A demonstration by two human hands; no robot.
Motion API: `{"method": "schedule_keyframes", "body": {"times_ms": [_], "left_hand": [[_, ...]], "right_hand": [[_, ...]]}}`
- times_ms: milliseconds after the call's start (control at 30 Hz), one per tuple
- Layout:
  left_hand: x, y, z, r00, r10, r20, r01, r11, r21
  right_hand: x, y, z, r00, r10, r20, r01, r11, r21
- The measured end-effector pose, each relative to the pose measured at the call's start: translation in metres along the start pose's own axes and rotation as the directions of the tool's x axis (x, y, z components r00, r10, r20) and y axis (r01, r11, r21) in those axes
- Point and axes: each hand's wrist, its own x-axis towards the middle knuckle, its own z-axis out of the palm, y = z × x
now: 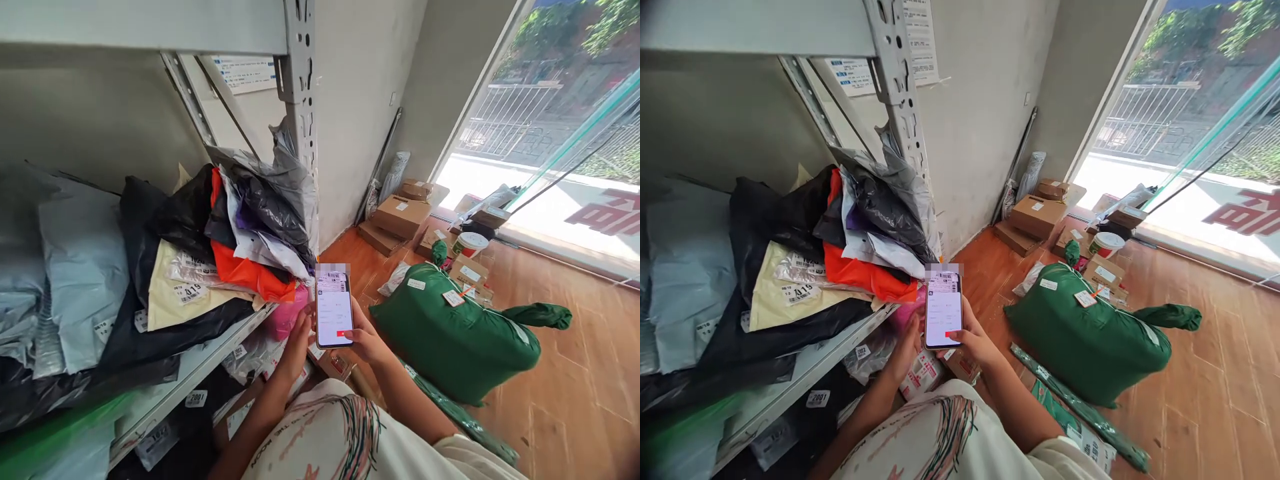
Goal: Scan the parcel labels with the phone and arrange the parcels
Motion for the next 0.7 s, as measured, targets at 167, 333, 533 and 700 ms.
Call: {"method": "schedule_keyframes", "body": {"times_ms": [167, 333, 533, 700], "left_hand": [[-0.019, -0.001, -0.014, 0.903, -0.306, 0.301, 0.418, 0.79, -0.448], [-0.035, -0.014, -0.032, 0.897, -0.347, 0.272, 0.441, 0.731, -0.521], [-0.053, -0.023, -0.046, 0.9, -0.34, 0.273, 0.436, 0.691, -0.576], [-0.06, -0.023, -0.05, 0.897, -0.368, 0.245, 0.44, 0.685, -0.58]], "right_hand": [[0.0, 0.035, 0.015, 0.995, -0.038, -0.09, 0.022, 0.986, -0.166], [-0.002, 0.062, 0.026, 0.993, 0.02, -0.115, -0.046, 0.972, -0.232], [-0.003, 0.085, 0.018, 0.98, 0.029, -0.199, -0.094, 0.941, -0.325], [0.0, 0.096, 0.023, 0.964, 0.012, -0.264, -0.104, 0.935, -0.338]]}}
